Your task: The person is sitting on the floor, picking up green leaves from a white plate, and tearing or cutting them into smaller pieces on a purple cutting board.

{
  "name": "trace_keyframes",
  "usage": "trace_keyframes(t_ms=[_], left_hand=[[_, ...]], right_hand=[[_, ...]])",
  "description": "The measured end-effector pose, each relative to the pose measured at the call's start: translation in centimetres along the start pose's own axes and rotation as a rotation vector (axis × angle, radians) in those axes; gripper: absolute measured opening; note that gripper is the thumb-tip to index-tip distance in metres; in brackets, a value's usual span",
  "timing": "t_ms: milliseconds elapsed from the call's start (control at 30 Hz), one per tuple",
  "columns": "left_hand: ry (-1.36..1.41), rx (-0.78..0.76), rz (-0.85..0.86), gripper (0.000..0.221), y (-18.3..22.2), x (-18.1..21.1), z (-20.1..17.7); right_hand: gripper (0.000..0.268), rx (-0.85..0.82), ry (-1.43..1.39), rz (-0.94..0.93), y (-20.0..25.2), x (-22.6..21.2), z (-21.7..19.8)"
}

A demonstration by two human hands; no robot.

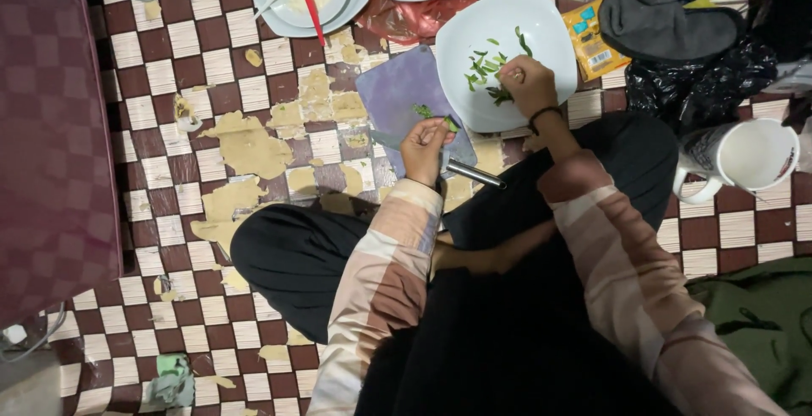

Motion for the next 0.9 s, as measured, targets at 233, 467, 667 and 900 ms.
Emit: trace_keyframes(t_ms=[233, 467, 667, 900], left_hand=[[-0.003, 0.000, 0.006, 0.017, -0.1, -0.7, -0.4], [0.004, 0.023, 0.030, 0.017, -0.1, -0.8, -0.6], [-0.001, 0.025, 0.042, 0.016, 0.1, -0.2, -0.5], [0.001, 0.008, 0.065, 0.015, 0.0, 0.4, -0.3]], right_hand=[[0.013, -0.201, -0.253, 0.121, 1.3, -0.9, -0.5], [0.010, -0.252, -0.394, -0.087, 5.3, -4.2, 0.6], [0.017, -0.396, -0.362, 0.023, 9.4, -6.1, 4.3], [0.016, -0.314, -0.213, 0.158, 8.5, -3.2, 6.3]])
Point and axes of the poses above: each hand's wrist, its own y-axis away from the middle knuckle, its own z-axis out of the palm, x = y × z, the point moved 9 cm from there along -y, towards the middle knuckle, and after that the axes turned 13 degrees about z, right-handed, at the moved point
